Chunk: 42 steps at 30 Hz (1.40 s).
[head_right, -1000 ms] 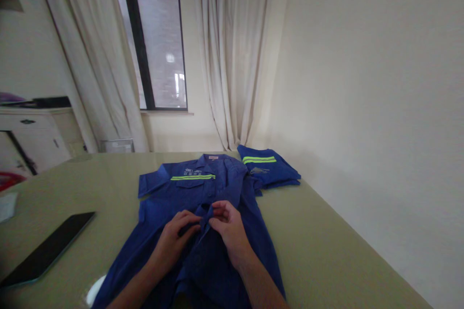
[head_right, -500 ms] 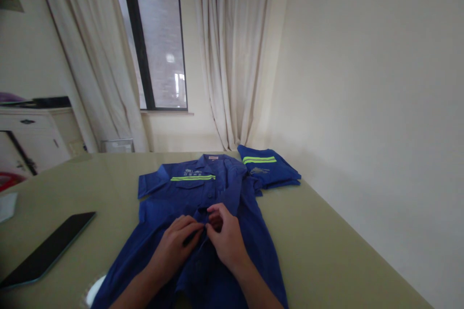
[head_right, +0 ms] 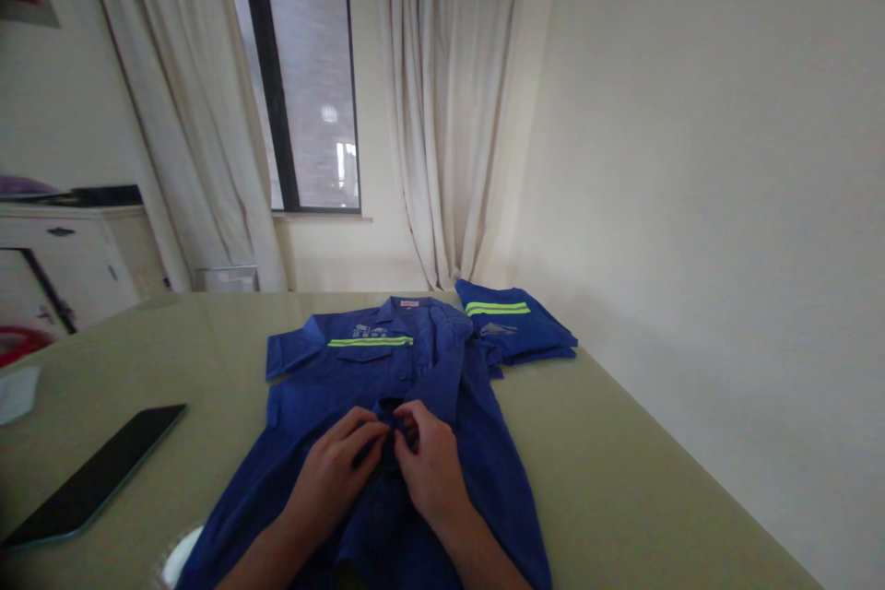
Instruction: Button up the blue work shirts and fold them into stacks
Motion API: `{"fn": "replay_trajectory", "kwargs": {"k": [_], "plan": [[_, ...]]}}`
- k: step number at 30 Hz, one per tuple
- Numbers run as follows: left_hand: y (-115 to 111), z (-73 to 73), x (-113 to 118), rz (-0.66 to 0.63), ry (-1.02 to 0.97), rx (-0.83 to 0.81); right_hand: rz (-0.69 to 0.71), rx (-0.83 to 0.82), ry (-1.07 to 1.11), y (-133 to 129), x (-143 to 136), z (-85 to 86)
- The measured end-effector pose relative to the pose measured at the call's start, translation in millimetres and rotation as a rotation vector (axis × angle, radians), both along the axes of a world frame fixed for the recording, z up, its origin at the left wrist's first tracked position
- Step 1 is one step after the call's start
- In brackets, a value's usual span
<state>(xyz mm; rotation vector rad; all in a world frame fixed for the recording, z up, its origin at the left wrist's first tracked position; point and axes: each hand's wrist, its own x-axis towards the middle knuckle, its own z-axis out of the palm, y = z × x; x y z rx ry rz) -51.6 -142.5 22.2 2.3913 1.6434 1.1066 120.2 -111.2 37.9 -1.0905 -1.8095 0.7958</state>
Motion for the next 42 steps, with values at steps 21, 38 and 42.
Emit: {"fn": "replay_trajectory", "kwargs": {"k": [21,38,42], "plan": [[-0.9,0.1,3.0,0.002,0.075,-0.087,-0.091,0.026,-0.018,-3.3,-2.4,-2.8],[1.5,-4.6,-0.7,-0.045,-0.131,-0.148,0.009,-0.024,0.033,-4.5,1.2,3.9],[2.9,-3.4,-1.4,-0.068,-0.214,-0.159,0.095,-0.153,0.191,2.3,3.1,-3.1]]}}
